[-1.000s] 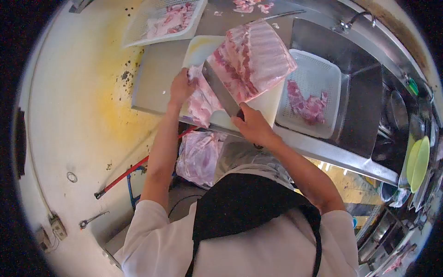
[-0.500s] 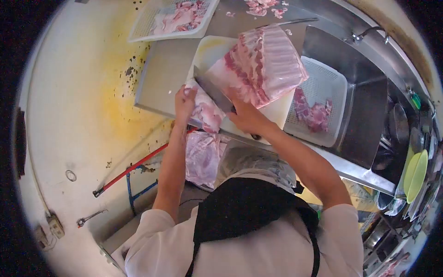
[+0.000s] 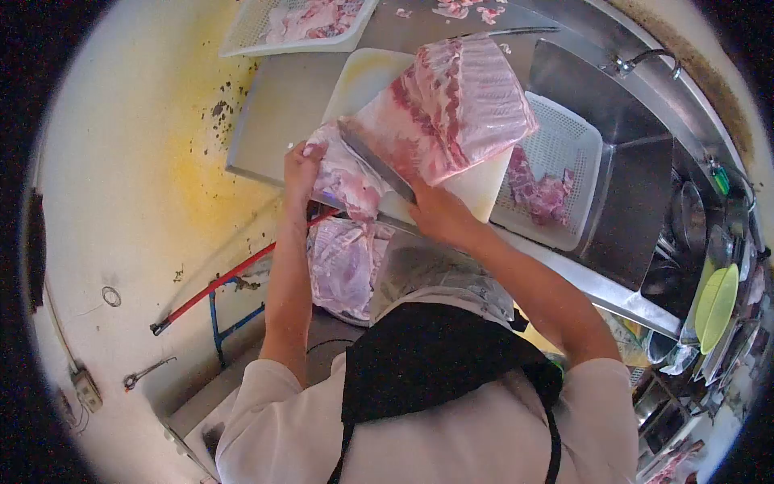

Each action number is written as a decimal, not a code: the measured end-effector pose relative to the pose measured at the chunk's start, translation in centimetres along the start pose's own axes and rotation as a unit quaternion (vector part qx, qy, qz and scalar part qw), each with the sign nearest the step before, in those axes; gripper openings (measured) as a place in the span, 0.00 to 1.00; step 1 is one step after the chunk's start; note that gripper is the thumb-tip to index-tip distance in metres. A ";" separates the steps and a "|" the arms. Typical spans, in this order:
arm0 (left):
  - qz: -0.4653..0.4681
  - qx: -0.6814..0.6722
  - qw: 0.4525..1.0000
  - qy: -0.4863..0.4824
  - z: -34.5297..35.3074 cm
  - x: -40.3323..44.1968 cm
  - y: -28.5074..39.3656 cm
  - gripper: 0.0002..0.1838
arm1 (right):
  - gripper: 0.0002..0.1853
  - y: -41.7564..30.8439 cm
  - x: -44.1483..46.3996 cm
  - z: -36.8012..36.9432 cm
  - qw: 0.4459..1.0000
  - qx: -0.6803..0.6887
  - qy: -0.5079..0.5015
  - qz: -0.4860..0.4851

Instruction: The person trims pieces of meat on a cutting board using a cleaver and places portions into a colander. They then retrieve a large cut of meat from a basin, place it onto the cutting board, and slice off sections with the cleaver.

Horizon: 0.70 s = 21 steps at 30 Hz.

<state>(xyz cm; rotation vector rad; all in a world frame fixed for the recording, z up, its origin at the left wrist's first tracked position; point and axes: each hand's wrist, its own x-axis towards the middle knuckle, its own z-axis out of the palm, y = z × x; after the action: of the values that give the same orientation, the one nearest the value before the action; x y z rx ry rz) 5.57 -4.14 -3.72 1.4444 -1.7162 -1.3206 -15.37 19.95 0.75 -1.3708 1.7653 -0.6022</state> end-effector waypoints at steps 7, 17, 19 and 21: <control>-0.011 0.099 0.995 -0.019 -1.5 0.2 2.1 0.14 | 0.20 -2.8 -7.4 -6.3 0.993 0.014 -0.080 0.091; 0.030 -0.026 0.999 -0.028 -0.1 -2.0 -0.2 0.12 | 0.22 -1.3 3.8 1.9 0.987 -0.011 0.130 -0.094; 0.072 -0.009 0.997 -0.028 0.3 -1.9 -0.8 0.12 | 0.24 -2.0 7.1 2.1 0.989 -0.049 0.103 -0.091; 0.082 0.024 0.996 -0.021 0.4 -2.4 -1.3 0.12 | 0.26 -3.8 9.9 1.6 0.998 -0.067 0.007 -0.016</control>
<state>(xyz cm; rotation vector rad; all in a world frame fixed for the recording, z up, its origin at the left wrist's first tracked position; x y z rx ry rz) 6.47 -1.66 -4.60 1.2789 -1.8629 -1.2357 -12.81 9.62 -0.18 -1.4917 1.8256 -0.5203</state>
